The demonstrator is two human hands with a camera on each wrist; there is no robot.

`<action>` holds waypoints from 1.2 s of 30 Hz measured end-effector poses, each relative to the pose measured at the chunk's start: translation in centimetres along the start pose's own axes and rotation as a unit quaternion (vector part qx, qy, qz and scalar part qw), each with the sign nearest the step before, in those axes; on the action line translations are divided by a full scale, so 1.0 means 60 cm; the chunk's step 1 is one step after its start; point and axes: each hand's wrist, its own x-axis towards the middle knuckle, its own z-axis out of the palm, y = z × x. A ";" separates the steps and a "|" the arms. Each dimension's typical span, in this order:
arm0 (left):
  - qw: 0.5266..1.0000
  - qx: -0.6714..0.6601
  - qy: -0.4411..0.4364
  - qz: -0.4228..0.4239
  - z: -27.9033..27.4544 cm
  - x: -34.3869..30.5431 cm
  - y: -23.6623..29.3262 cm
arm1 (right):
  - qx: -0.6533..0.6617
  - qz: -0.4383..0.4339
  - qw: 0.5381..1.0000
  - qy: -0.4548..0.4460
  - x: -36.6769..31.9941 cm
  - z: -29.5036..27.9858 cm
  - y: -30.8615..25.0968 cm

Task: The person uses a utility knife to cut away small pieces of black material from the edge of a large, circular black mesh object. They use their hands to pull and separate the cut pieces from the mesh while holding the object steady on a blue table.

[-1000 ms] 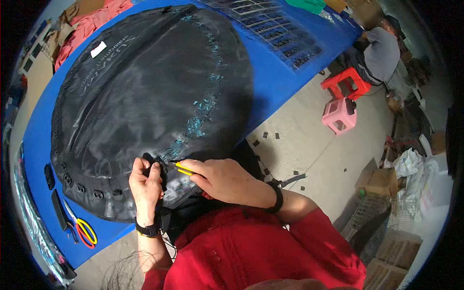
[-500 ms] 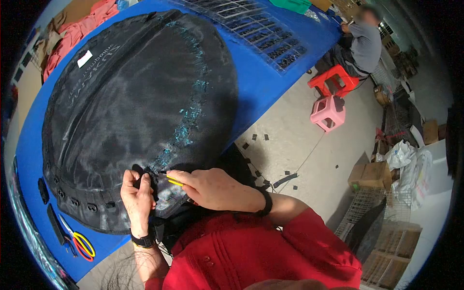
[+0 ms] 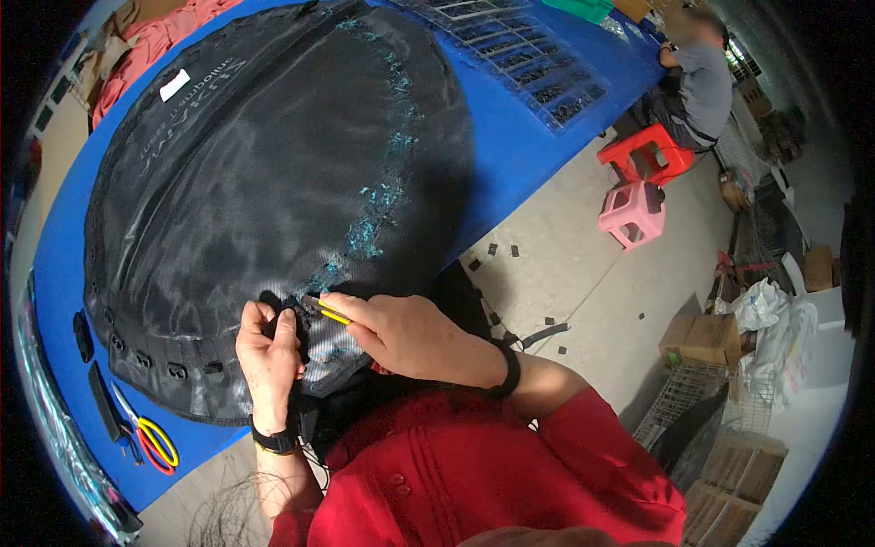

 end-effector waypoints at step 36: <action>1.000 -0.005 0.017 -0.015 0.003 -0.005 0.007 | 0.034 -0.074 0.996 0.035 0.030 0.004 -0.009</action>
